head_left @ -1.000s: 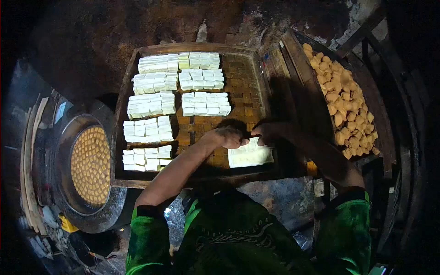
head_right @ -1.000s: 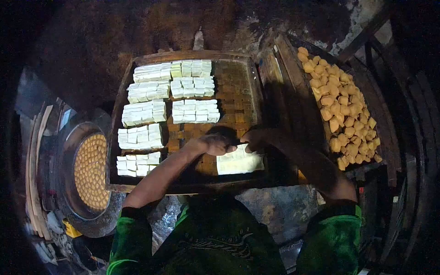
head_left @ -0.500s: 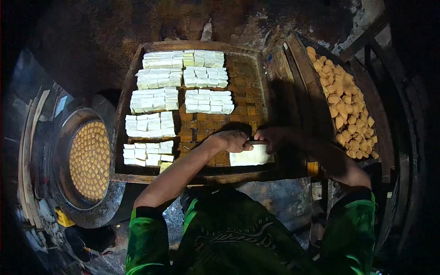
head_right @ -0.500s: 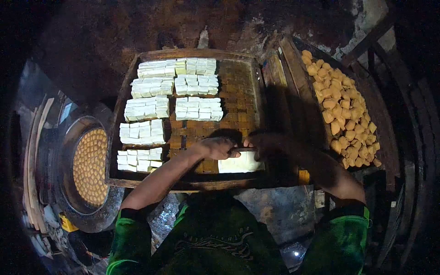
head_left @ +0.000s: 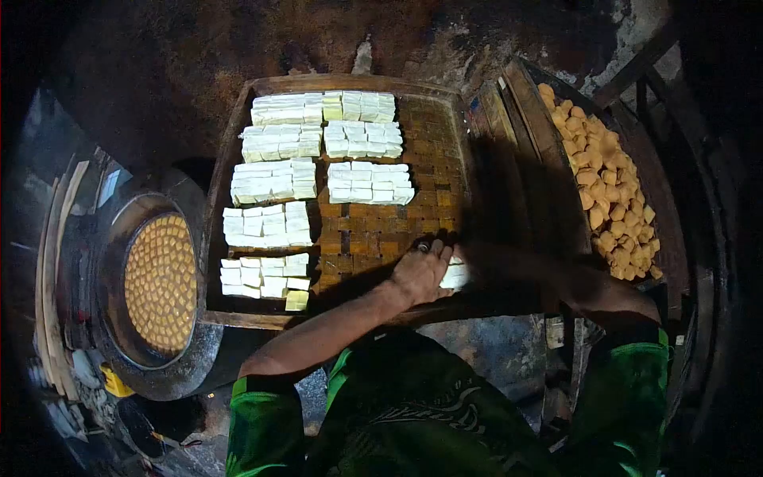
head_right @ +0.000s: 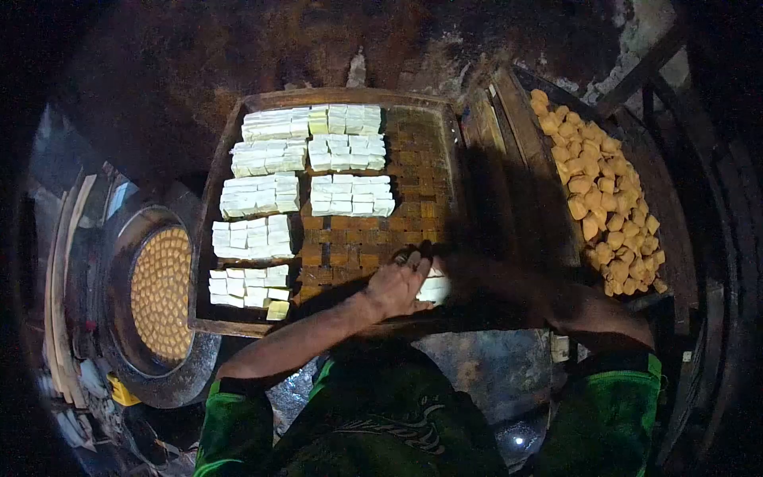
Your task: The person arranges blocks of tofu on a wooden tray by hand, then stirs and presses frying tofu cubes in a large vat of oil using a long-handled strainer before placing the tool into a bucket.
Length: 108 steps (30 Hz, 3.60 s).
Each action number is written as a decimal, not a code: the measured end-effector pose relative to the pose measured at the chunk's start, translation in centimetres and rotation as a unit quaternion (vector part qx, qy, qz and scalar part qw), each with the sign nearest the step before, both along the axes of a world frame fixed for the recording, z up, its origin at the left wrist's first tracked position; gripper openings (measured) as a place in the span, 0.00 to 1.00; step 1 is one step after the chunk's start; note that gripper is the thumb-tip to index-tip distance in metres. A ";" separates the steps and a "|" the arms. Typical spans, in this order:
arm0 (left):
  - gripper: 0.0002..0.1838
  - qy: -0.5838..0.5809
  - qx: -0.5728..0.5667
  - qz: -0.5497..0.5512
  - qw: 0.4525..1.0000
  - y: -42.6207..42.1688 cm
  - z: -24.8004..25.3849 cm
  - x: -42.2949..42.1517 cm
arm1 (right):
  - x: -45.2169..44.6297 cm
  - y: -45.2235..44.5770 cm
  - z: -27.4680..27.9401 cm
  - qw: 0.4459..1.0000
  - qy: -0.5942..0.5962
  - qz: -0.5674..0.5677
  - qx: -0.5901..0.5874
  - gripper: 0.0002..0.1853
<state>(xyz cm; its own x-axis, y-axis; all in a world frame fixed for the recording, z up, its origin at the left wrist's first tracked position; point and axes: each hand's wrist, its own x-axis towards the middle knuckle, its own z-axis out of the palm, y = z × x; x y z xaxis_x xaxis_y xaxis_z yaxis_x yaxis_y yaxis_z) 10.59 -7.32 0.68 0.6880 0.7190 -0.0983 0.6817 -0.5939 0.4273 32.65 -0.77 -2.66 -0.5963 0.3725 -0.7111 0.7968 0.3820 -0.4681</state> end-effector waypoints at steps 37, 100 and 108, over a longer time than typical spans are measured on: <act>0.41 0.102 0.126 0.009 0.987 5.9 -1.7 -7.9 | -9.5 0.5 2.2 0.904 0.193 -0.034 0.379 0.37; 0.21 -0.010 0.163 -0.093 0.982 -0.8 -4.0 0.4 | -1.0 -7.9 4.0 0.867 0.086 -0.017 0.490 0.13; 0.18 -0.051 0.174 -0.033 0.983 0.1 -3.8 0.0 | 0.0 -6.9 5.0 0.867 0.168 -0.024 0.468 0.22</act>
<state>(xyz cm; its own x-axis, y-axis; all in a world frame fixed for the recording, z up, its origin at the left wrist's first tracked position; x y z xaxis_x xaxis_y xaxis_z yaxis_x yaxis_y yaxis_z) 10.59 -7.18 -3.14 0.7273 0.6509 0.2175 0.6018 -0.7573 0.2538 32.61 -7.66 2.32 -0.6784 0.7235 0.1280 0.7016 0.6896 -0.1794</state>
